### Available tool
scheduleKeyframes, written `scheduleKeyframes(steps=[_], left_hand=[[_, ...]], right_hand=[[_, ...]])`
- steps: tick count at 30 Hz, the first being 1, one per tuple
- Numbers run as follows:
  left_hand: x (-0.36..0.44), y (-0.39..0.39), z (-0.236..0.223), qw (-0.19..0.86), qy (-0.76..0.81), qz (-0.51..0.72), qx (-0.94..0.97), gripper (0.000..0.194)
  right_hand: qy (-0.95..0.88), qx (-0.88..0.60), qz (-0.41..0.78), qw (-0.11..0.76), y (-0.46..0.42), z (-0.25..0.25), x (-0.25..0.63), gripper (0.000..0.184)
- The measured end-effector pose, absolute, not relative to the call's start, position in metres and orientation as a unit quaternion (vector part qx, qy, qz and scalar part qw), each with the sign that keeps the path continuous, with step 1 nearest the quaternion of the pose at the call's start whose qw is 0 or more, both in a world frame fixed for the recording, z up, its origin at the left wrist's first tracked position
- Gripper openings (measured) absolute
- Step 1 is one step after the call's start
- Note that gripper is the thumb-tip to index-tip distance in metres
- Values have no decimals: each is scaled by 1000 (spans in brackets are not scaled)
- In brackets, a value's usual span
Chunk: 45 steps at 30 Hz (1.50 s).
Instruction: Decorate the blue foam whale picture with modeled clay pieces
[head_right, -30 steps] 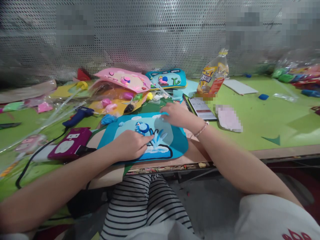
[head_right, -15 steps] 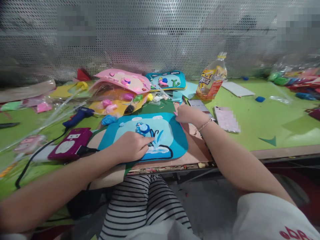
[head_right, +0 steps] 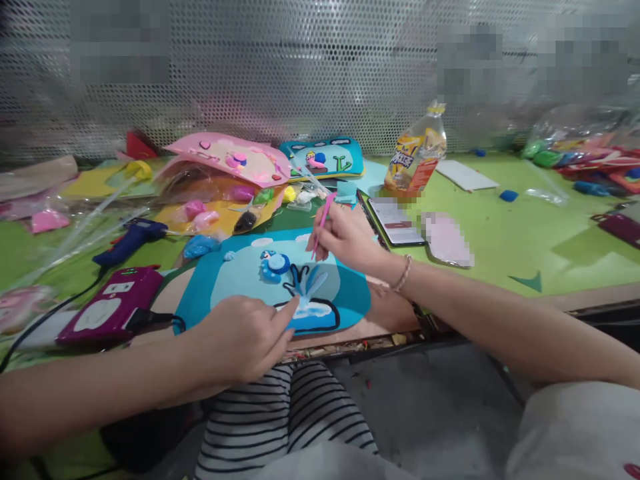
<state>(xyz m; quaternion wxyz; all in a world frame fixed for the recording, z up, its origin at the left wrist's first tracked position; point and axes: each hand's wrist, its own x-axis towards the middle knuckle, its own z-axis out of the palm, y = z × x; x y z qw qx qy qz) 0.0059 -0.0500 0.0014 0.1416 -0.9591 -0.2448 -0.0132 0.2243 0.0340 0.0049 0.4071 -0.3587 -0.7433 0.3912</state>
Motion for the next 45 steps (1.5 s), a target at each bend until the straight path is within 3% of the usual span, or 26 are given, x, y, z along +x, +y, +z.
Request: scheduleKeyframes(steps=[4,7,12,25,45], left_hand=[[11,-53,-14,117,-256,-31,-959,59],[11,-51,-17,94,-269,-28,-958,65],[5,-51,-20,99,-237,-33,-966,58],[1,-47,-14,71,-215,-32,-973,54],[4,-50,-10,79,-231,-9,-970,54]], right_hand=[[-725,-291,458,424,22,-19,216,22],[-779,-281,420,372,20,-17,218,28],[-857,-253,302,332,23,-9,219,28],[-896,-275,209,279,19,-4,218,24],[-900,-260,219,273,18,-4,217,22]])
